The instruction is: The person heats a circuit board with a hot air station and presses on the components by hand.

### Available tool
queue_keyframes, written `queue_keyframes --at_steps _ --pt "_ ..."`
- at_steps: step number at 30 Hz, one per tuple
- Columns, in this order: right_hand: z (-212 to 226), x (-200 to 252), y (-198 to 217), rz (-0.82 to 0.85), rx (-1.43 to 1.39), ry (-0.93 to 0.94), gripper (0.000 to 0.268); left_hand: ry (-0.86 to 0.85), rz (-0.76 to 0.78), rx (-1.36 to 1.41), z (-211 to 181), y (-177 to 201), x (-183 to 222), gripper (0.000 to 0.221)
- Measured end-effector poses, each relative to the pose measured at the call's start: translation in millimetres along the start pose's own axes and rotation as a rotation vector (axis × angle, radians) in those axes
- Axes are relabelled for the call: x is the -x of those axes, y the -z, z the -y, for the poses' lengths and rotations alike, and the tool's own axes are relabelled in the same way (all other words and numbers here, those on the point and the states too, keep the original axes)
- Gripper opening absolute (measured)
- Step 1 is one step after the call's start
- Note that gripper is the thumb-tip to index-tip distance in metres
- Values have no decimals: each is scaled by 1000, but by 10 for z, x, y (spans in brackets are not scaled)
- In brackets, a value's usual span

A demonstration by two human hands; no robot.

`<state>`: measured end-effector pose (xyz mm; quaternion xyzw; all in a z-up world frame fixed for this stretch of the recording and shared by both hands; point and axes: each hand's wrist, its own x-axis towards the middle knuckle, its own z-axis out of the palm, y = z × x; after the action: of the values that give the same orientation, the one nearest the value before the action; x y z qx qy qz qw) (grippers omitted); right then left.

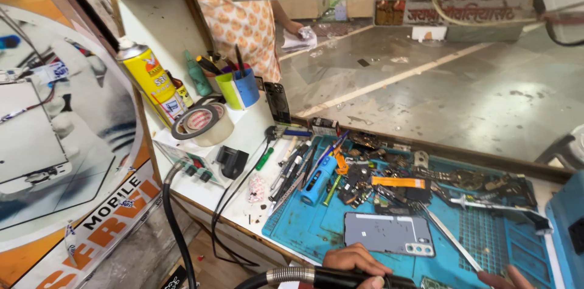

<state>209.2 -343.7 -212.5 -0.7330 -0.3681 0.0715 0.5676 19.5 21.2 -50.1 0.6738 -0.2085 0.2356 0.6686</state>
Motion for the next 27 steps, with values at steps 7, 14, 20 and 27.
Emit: queue_keyframes --at_steps 7,14,20,27 --pt "115 392 17 86 -214 55 100 -98 -80 26 -232 -115 -97 20" --pt "1387 428 -201 24 -91 102 104 -75 -73 -3 -324 -122 -55 24" --pt "1803 362 -259 16 -39 153 128 -46 -80 -66 -394 -113 -76 26" --pt "2364 225 -197 28 -22 215 114 -54 -36 -51 -408 -96 -116 26"
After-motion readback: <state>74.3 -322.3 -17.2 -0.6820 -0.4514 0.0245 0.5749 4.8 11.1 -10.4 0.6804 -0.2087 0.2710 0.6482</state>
